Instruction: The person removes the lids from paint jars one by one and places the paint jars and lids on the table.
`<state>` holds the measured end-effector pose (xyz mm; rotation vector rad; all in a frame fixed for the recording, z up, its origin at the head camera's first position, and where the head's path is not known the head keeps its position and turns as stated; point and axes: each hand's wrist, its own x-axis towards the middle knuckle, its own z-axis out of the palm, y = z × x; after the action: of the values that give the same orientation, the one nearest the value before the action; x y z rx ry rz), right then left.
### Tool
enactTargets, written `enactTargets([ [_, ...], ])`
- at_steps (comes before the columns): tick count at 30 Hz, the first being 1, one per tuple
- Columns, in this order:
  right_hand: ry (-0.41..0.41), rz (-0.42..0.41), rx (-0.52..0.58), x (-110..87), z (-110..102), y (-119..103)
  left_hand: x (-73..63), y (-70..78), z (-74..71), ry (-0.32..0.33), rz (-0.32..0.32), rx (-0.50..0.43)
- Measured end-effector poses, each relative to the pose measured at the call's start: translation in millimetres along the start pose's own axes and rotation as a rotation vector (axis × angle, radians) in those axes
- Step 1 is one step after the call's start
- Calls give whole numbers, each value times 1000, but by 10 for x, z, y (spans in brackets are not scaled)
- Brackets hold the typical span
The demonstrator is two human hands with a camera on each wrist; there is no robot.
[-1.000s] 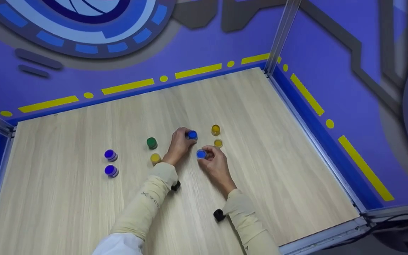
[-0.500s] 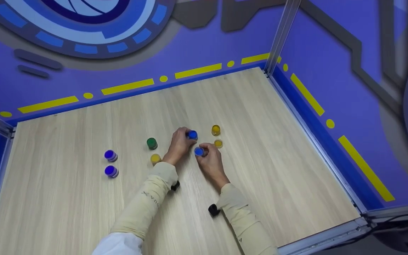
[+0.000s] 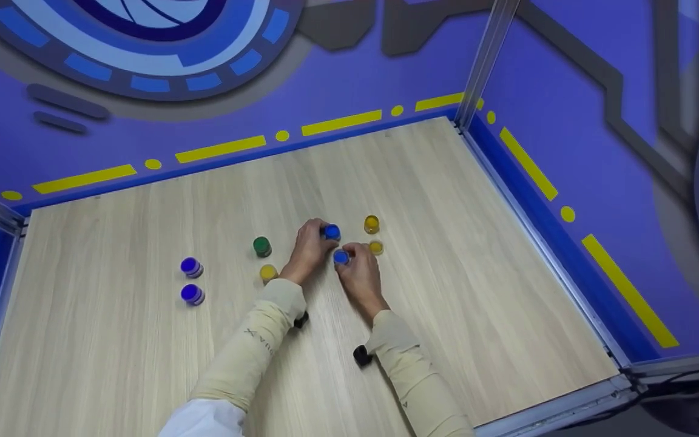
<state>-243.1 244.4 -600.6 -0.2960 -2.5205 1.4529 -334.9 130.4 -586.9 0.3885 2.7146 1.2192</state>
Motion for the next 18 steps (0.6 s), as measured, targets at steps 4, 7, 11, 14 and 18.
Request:
enactTargets([
  [4,16,-15,-17,11,52,-5,-23,-15,-25,5,12,9],
  [7,20,-31,-49,15,91,-10,-43,-28,-43,21,25,18],
  [11,33,-23,-116,16,108,-22,-54,-30,-34,18,33,25],
  [14,30,-8,-142,29,93,-20,-49,-14,-14,-1,20,31],
  [18,16,2,-136,54,63,-9,-35,13,-1,-16,0,39],
])
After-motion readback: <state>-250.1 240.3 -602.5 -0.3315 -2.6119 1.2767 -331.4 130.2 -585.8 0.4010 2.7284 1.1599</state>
